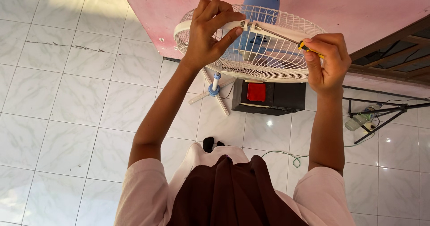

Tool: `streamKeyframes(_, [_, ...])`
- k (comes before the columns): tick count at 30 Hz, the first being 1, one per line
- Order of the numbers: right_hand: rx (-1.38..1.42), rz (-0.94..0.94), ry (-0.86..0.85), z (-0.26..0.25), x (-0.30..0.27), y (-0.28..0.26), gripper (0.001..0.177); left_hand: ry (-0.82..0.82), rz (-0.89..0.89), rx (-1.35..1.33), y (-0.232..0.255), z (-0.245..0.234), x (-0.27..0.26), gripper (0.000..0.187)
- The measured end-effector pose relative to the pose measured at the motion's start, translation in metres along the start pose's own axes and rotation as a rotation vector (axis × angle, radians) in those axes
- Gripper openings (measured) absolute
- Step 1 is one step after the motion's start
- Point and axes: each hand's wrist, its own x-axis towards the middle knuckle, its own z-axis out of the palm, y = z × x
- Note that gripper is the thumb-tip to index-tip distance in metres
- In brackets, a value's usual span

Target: The person uses a screwdriver to loosen and remove the front grille of a standing electric fan. They unscrew fasteners at the top and sides, then detach the grille and set it aside.

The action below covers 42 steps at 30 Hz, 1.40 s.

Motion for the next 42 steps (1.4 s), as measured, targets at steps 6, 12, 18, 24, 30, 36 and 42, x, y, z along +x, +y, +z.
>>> streamKeyframes(6, [0.002, 0.326, -0.099, -0.009, 0.012, -0.020, 0.031, -0.008, -0.016, 0.002, 0.004, -0.007, -0.001, 0.021])
streamKeyframes(12, [-0.173, 0.207, -0.135, -0.011, 0.021, -0.020, 0.030, -0.003, -0.038, 0.021, 0.006, -0.006, -0.006, 0.023])
streamKeyframes(18, [-0.137, 0.048, -0.128, -0.009, 0.015, -0.010, 0.022, 0.010, -0.081, 0.008, 0.007, -0.002, -0.010, 0.022])
streamKeyframes(24, [-0.183, -0.045, -0.115, -0.008, 0.010, -0.004, 0.018, 0.023, -0.097, 0.011, 0.011, -0.001, -0.010, 0.022])
streamKeyframes(30, [-0.056, 0.121, -0.112, -0.013, 0.012, -0.016, 0.026, 0.029, -0.091, 0.021, 0.017, 0.002, -0.010, 0.022])
streamKeyframes(36, [-0.109, 0.215, -0.173, -0.017, 0.015, -0.025, 0.031, 0.053, -0.069, 0.030, 0.017, 0.004, -0.011, 0.022])
streamKeyframes(42, [-0.056, 0.250, -0.161, -0.013, 0.012, -0.021, 0.021, 0.060, -0.075, 0.048, 0.021, 0.005, -0.013, 0.018])
